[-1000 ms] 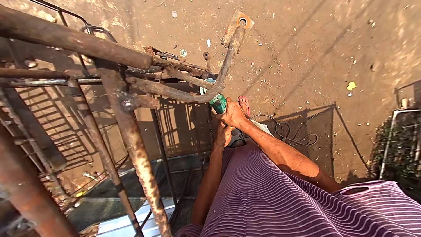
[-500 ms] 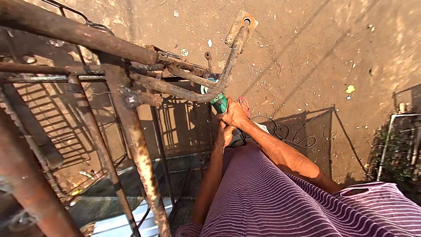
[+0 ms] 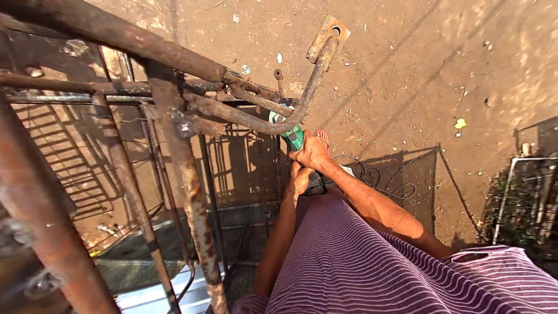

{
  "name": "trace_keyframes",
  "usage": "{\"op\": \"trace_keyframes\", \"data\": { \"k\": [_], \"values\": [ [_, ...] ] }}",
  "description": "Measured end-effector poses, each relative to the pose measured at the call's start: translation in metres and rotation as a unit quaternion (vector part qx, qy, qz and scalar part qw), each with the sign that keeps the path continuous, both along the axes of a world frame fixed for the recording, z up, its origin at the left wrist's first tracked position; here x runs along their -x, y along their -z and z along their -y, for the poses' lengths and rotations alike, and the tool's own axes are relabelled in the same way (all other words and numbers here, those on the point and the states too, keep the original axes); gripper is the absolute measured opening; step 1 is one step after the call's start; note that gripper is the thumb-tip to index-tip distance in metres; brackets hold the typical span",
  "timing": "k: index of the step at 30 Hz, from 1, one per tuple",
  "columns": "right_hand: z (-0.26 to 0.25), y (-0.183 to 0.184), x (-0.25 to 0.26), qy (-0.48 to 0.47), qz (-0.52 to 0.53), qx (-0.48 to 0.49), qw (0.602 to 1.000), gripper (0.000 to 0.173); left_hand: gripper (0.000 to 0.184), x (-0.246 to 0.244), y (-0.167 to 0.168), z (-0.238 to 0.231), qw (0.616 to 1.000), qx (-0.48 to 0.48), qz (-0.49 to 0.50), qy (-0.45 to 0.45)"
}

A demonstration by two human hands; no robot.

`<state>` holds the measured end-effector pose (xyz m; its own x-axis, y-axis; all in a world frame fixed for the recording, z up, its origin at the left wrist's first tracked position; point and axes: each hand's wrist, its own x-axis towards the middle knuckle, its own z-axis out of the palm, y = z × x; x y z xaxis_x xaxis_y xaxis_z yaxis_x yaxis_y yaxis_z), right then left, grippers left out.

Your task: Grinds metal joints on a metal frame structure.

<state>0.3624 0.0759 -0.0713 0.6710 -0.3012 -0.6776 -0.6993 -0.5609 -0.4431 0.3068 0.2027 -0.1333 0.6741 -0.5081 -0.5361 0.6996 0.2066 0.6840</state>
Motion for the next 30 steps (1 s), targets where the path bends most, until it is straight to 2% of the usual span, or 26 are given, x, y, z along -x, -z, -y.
{"op": "trace_keyframes", "data": {
  "k": [6, 10, 17, 30],
  "values": [
    [-0.0015, -0.0009, 0.0007, 0.010, 0.005, -0.006, 1.000, 0.072, 0.064, -0.0001, -0.0020, -0.0013, 1.000, 0.005, 0.000, 0.001],
    [-0.0017, -0.0046, -0.0037, -0.001, -0.013, 0.001, 1.000, 0.074, 0.054, -0.0007, 0.0009, -0.0019, 1.000, 0.011, -0.002, -0.003],
    [-0.0008, -0.0083, -0.0056, -0.008, -0.027, 0.000, 1.000, 0.074, 0.050, -0.0011, 0.0009, -0.0017, 1.000, 0.014, -0.003, -0.005],
    [-0.0002, -0.0058, -0.0058, -0.013, -0.020, -0.001, 1.000, 0.073, 0.059, -0.0018, 0.0062, -0.0030, 1.000, 0.028, 0.001, -0.005]
  ]
}}
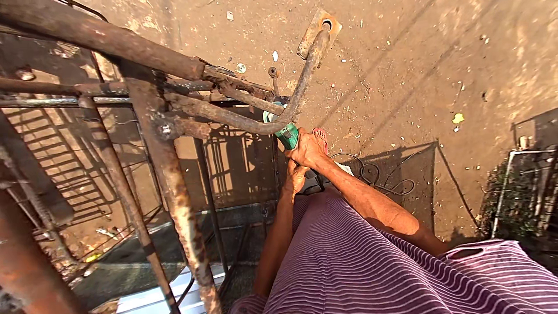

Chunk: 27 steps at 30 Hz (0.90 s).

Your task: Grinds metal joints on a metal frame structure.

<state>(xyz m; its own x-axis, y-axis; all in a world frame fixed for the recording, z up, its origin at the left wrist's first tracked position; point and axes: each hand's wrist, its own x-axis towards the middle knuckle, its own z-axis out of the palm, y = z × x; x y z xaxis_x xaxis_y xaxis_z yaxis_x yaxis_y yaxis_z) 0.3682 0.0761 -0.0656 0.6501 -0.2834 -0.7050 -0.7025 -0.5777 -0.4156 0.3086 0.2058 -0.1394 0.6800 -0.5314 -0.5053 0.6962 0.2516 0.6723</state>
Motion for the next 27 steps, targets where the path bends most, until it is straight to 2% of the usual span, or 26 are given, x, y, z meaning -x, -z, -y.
{"op": "trace_keyframes", "data": {
  "k": [15, 23, 27],
  "values": [
    [0.000, 0.006, 0.000, 0.008, 0.002, -0.015, 1.000, 0.074, 0.078, 0.000, 0.000, 0.001, 1.000, -0.029, -0.001, 0.000],
    [0.000, 0.016, 0.001, 0.020, 0.021, -0.024, 0.999, 0.076, 0.074, 0.000, 0.001, 0.000, 0.999, -0.043, 0.005, 0.001],
    [-0.001, 0.017, 0.002, 0.027, 0.032, -0.031, 0.999, 0.075, 0.086, 0.001, -0.001, 0.000, 0.999, -0.046, 0.022, -0.002]
  ]
}}
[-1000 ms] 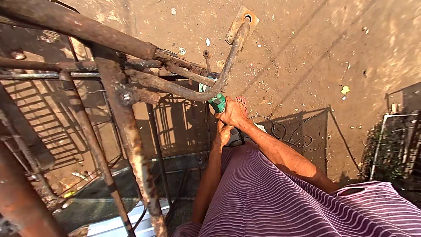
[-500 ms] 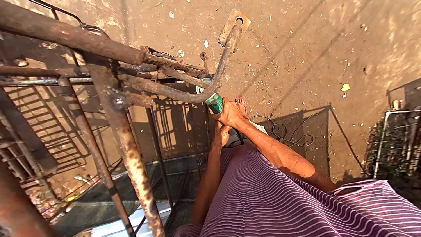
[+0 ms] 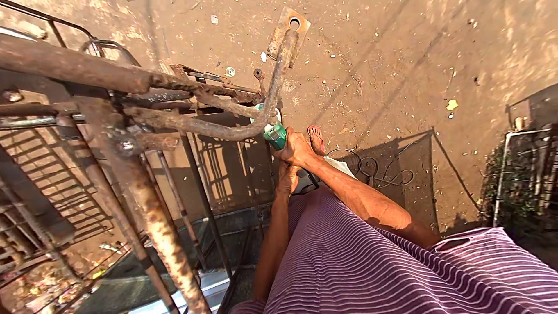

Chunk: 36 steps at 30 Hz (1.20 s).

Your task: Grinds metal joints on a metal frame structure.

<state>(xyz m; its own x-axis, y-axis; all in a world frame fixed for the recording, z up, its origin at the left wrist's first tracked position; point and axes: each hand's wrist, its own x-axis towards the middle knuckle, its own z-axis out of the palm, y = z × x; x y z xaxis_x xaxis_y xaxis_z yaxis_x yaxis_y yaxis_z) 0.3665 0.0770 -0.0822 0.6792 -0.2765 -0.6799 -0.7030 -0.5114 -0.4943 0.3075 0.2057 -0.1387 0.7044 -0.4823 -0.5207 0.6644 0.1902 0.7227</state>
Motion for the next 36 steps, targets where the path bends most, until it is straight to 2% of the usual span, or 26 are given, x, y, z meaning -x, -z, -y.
{"op": "trace_keyframes", "data": {
  "k": [8, 20, 28, 36],
  "values": [
    [-0.0003, -0.0010, -0.0013, -0.001, 0.000, 0.001, 1.000, 0.074, 0.074, -0.0007, 0.0016, 0.0000, 1.000, -0.010, 0.012, 0.001],
    [0.0000, 0.0025, -0.0022, -0.016, 0.004, 0.008, 1.000, 0.076, 0.075, -0.0023, 0.0086, -0.0004, 1.000, -0.021, 0.016, 0.004],
    [0.0007, 0.0022, -0.0017, -0.012, 0.010, 0.004, 1.000, 0.075, 0.083, -0.0032, 0.0043, 0.0022, 1.000, -0.015, -0.002, -0.001],
    [0.0004, -0.0040, -0.0019, -0.025, 0.001, 0.014, 1.000, 0.076, 0.072, -0.0028, 0.0030, 0.0016, 1.000, 0.012, -0.015, 0.002]
  ]
}}
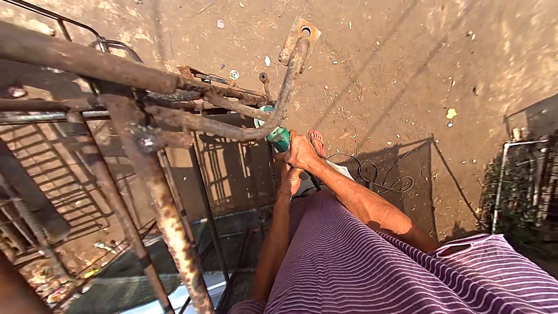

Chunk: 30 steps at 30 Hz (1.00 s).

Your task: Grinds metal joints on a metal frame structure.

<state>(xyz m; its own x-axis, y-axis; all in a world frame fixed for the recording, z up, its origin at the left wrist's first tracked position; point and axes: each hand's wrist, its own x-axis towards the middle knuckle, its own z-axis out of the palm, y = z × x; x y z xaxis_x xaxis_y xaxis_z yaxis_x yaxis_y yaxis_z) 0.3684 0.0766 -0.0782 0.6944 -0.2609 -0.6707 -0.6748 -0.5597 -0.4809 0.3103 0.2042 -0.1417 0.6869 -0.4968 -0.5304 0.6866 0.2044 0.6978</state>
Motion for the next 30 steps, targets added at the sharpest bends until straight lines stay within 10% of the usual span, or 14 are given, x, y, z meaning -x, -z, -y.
{"op": "trace_keyframes", "data": {
  "k": [30],
  "values": [
    [0.003, -0.005, 0.002, -0.003, -0.010, 0.019, 1.000, 0.075, 0.058, 0.003, -0.005, 0.006, 1.000, 0.018, -0.007, -0.012]
  ]
}}
